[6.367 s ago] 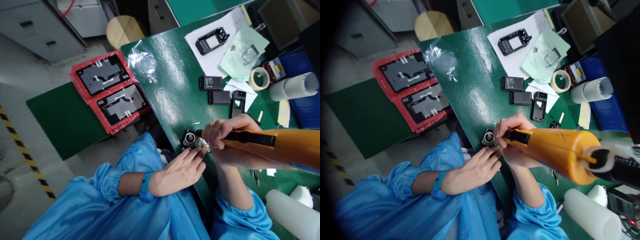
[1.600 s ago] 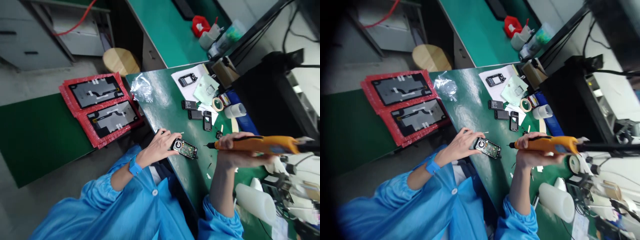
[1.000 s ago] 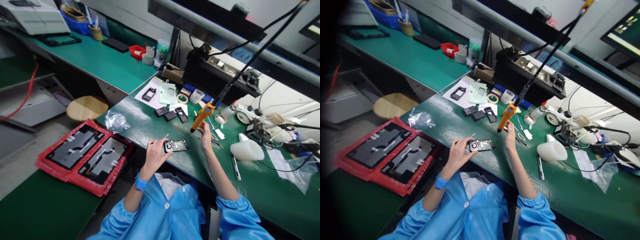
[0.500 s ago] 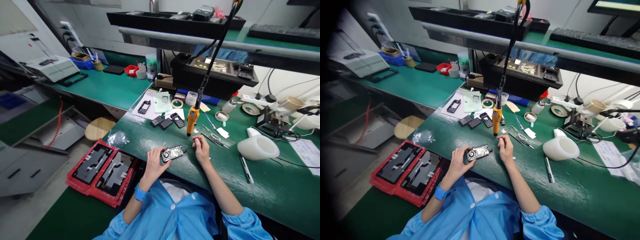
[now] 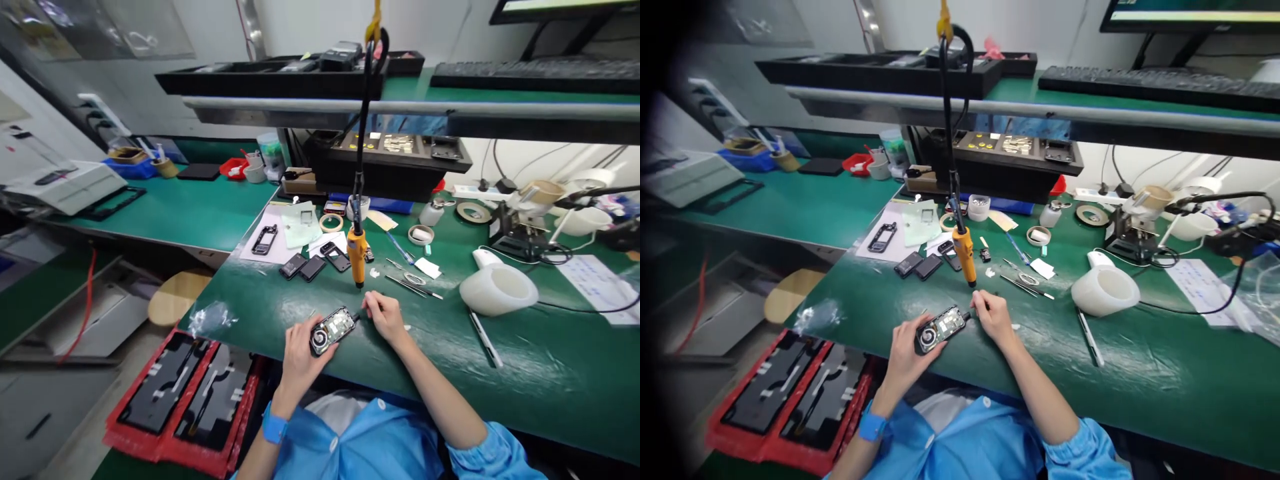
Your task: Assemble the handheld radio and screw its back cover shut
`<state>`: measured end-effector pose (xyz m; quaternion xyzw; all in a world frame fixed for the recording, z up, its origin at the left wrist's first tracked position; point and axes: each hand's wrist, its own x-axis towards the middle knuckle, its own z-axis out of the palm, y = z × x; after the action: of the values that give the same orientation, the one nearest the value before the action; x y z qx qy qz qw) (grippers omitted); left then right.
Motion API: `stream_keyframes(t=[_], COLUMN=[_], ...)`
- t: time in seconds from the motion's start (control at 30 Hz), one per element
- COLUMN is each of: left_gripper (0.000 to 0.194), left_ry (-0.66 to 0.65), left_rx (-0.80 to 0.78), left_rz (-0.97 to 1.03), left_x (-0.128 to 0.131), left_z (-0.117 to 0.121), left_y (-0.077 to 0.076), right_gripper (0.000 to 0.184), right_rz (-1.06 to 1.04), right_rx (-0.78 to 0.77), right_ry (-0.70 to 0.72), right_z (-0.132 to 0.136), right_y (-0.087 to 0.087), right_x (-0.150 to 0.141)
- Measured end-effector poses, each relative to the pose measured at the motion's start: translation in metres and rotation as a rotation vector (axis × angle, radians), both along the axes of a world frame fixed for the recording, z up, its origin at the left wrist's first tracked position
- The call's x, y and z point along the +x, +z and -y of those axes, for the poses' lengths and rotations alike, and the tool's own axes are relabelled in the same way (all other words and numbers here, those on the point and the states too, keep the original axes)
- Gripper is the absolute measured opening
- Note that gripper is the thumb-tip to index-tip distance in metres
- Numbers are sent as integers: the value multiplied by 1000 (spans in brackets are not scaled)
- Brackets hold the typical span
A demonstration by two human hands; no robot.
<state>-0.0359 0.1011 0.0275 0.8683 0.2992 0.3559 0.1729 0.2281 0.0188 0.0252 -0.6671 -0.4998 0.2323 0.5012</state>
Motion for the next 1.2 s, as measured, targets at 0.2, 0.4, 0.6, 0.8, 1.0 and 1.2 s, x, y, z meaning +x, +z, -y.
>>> stream_keyframes(t=[0.2,0.4,0.6,0.8,1.0,1.2], left_gripper=[39,36,37,44,57,61], left_ry=[25,56,-17,-62,-127,-172], left_rx=[-2,-113,-220,-98,-110,-221], left_rz=[68,147,272,418,428,463], left_x=[-2,2,5,27,40,53], left_z=[0,5,-16,-34,-23,-11], left_y=[4,5,24,56,82,95], right_gripper=[36,37,35,31,50,74], right_rz=[19,38,65,10,-124,-252], right_rx=[-45,-78,-72,47,171,116], right_ry=[6,36,88,174,80,-112], right_z=[0,6,9,8,4,-4], right_y=[-6,-9,-7,12,50,97], right_x=[2,4,2,-4,-39,-55])
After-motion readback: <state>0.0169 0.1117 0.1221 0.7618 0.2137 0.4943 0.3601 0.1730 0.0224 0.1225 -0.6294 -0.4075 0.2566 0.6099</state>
